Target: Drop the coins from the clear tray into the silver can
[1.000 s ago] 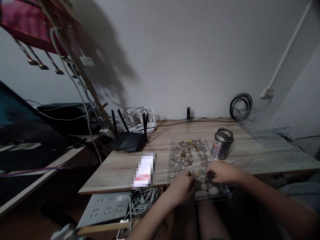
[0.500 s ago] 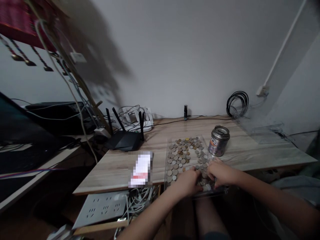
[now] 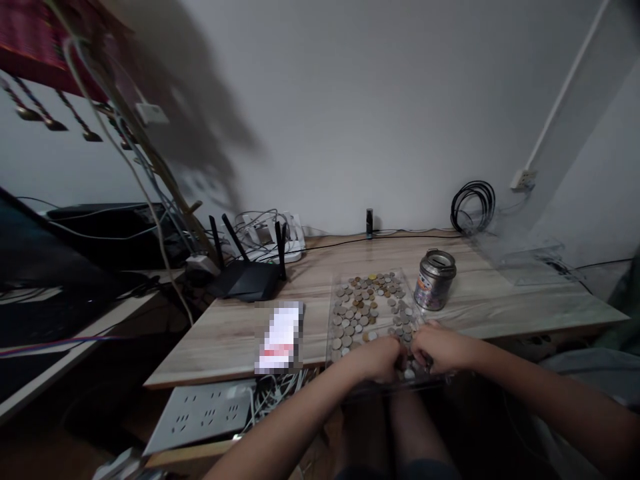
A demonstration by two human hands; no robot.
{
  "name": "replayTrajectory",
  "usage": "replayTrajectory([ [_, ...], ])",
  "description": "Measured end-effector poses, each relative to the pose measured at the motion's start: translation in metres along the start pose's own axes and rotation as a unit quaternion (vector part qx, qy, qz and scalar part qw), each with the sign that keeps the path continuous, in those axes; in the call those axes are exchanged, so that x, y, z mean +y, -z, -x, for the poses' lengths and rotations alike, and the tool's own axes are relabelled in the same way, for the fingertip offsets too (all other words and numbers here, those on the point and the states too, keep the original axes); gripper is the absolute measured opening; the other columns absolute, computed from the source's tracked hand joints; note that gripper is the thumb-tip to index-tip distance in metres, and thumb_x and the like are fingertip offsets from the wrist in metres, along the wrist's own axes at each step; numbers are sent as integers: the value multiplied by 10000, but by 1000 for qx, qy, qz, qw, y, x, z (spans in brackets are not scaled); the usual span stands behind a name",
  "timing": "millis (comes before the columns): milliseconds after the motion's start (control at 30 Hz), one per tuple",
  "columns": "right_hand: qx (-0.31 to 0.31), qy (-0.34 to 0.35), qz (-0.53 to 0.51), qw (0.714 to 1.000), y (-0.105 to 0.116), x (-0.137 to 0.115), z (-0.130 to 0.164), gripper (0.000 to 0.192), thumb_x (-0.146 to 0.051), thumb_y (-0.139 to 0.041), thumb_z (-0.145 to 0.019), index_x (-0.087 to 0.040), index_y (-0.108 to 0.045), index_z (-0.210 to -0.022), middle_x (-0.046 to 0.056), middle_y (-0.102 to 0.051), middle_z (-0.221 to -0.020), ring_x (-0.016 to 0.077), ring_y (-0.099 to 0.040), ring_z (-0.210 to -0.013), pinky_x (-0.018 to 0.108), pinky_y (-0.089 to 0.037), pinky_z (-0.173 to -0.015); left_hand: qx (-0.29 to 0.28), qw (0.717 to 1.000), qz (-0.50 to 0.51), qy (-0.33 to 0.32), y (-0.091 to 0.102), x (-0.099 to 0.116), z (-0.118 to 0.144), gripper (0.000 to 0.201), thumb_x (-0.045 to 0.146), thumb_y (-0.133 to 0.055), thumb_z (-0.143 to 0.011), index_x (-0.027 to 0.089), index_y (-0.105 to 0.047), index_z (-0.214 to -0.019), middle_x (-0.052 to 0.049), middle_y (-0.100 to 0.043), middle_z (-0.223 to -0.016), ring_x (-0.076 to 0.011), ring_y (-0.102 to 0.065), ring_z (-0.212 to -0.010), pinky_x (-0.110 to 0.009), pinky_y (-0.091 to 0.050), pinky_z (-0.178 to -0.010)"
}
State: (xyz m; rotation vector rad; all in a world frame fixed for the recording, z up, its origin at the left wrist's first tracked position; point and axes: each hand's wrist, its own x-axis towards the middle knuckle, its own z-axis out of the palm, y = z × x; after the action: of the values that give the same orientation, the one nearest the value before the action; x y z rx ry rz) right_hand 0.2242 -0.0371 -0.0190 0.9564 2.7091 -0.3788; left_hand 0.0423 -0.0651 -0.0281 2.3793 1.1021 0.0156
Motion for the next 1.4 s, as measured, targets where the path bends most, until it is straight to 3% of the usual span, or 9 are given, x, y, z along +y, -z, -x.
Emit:
replayTrajectory([
  [467,-28,-22,22,999,2,2,0,190,-120,-649,-569,-182,-689,-744,44,-657,-742,225,-568,-845,370,-320,-883,-44,997,22,65,10,7,9,160,138,-578,-586,177,-638,-729,-3,-589,-651,-131,-475,-554,-225,-335,-492],
  [567,-60,-31,31,997,11,-3,-1,167,-110,-652,-561,-183,-687,-707,26,-659,-703,208,-582,-792,403,-293,-928,4,993,98,59,2,-1,12,229,173,-624,-587,184,-651,-814,7,-603,-708,-129,-498,-608,-220,-361,-540],
  [667,-81,-42,30,995,18,-7,-2,173,-99,-655,-554,-185,-687,-700,2,-649,-660,176,-581,-720,405,-292,-936,149,970,177,76,-4,-7,11,239,245,-638,-628,173,-639,-857,-15,-605,-809,-132,-509,-674,-228,-390,-607],
  [733,-102,-49,18,993,21,-7,-3,173,-106,-668,-539,-183,-687,-693,-13,-640,-638,151,-566,-657,364,-341,-881,261,922,270,95,-6,-7,8,186,268,-598,-683,163,-623,-834,-34,-604,-857,-135,-520,-723,-234,-403,-654],
  [833,-104,-48,-17,993,23,-4,-3,173,-137,-686,-526,-184,-689,-693,-27,-634,-626,125,-542,-592,274,-397,-719,344,788,497,117,-8,-3,3,183,276,-561,-717,162,-595,-856,-44,-611,-888,-139,-545,-790,-228,-404,-678],
  [933,-60,-38,-68,995,21,1,-1,153,-149,-674,-544,-176,-691,-694,-27,-628,-613,109,-528,-554,212,-375,-568,330,634,686,139,-15,3,-6,204,247,-547,-717,155,-593,-892,-50,-619,-892,-134,-563,-806,-220,-391,-675],
  [1000,-33,-41,-95,994,20,5,-1,154,-141,-667,-549,-163,-693,-700,-21,-623,-602,104,-520,-541,198,-354,-518,287,566,755,163,-22,5,-14,191,220,-539,-716,141,-604,-878,-46,-626,-838,-123,-567,-746,-222,-390,-671],
  [1233,113,14,-231,966,23,14,-18,121,-189,-636,-613,-131,-698,-699,4,-650,-634,123,-555,-603,207,-393,-567,188,473,852,127,-28,11,-31,179,220,-451,-816,103,-582,-780,-60,-616,-686,-122,-582,-598,-229,-449,-617],
  [1400,230,-11,-235,944,26,13,-30,222,-268,-552,-730,-119,-711,-688,40,-674,-641,148,-570,-613,235,-408,-599,186,408,888,102,-23,15,-25,222,151,-412,-828,49,-574,-940,-129,-659,-782,-186,-653,-779,-265,-527,-698],
])
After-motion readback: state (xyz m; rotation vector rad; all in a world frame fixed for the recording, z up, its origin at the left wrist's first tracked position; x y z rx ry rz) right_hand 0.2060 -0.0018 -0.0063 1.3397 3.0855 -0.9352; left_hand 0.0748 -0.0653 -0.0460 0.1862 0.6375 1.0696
